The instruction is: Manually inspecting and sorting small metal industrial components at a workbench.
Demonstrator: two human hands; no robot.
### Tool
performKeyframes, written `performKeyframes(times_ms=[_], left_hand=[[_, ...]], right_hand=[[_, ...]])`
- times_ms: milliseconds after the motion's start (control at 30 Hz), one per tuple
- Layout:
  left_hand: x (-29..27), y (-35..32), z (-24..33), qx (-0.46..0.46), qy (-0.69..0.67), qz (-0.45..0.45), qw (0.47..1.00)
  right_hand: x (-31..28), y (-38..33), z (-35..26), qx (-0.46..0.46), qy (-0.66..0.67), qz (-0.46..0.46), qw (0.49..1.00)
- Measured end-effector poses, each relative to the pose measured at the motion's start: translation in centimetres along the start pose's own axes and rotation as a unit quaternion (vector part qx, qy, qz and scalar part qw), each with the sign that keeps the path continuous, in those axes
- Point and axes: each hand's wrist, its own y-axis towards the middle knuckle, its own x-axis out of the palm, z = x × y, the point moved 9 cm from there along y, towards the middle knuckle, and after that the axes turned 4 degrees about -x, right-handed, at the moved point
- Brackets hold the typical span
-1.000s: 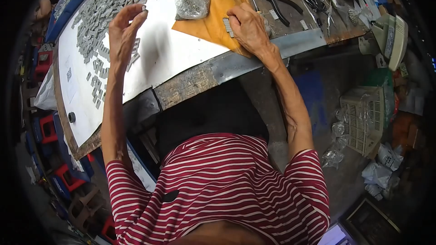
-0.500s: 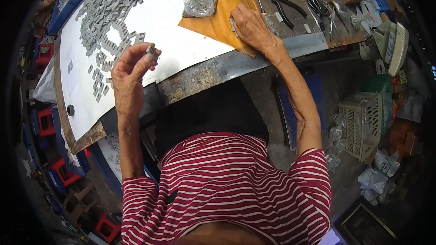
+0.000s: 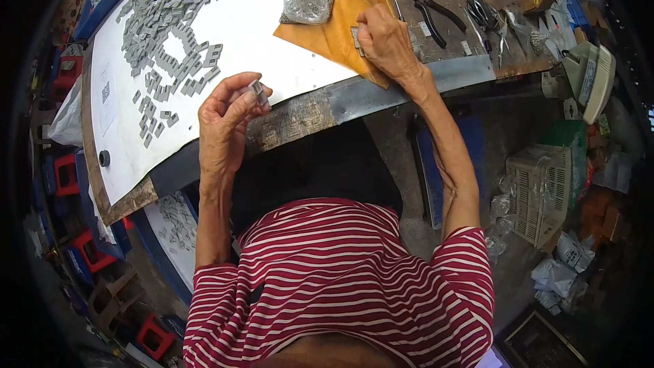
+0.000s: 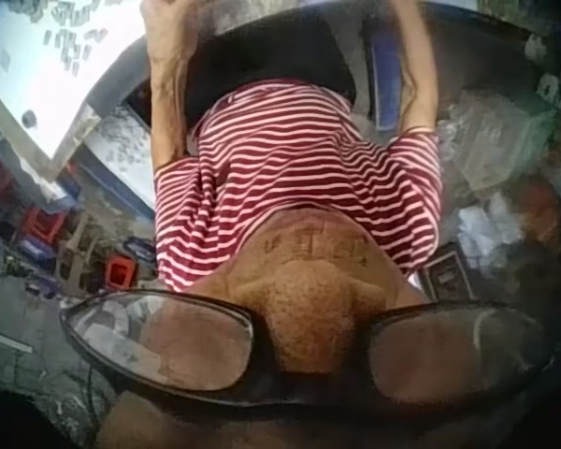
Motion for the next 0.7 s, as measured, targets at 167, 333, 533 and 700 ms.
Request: performKeyframes(times_ms=[167, 333, 533, 700], left_hand=[[0.5, 0.3, -1.2, -0.026, -0.088, -0.005, 0.996], [1.4, 0.7, -2.3, -0.04, -0.132, -0.033, 0.99], [1.0, 0.7, -2.7, -0.038, -0.109, -0.008, 0.993], [0.7, 0.5, -3.1, -0.024, -0.092, 0.016, 0.995]], right_hand=[[1.3, -2.0, 1.0, 0.374, 0.433, -0.019, 0.82], [3.7, -2.4, -1.9, 0.389, 0.631, -0.036, 0.671], [5.0, -2.4, -4.4, 0.402, 0.667, -0.064, 0.624], [6.1, -2.7, -5.8, 0.395, 0.686, -0.093, 0.604]])
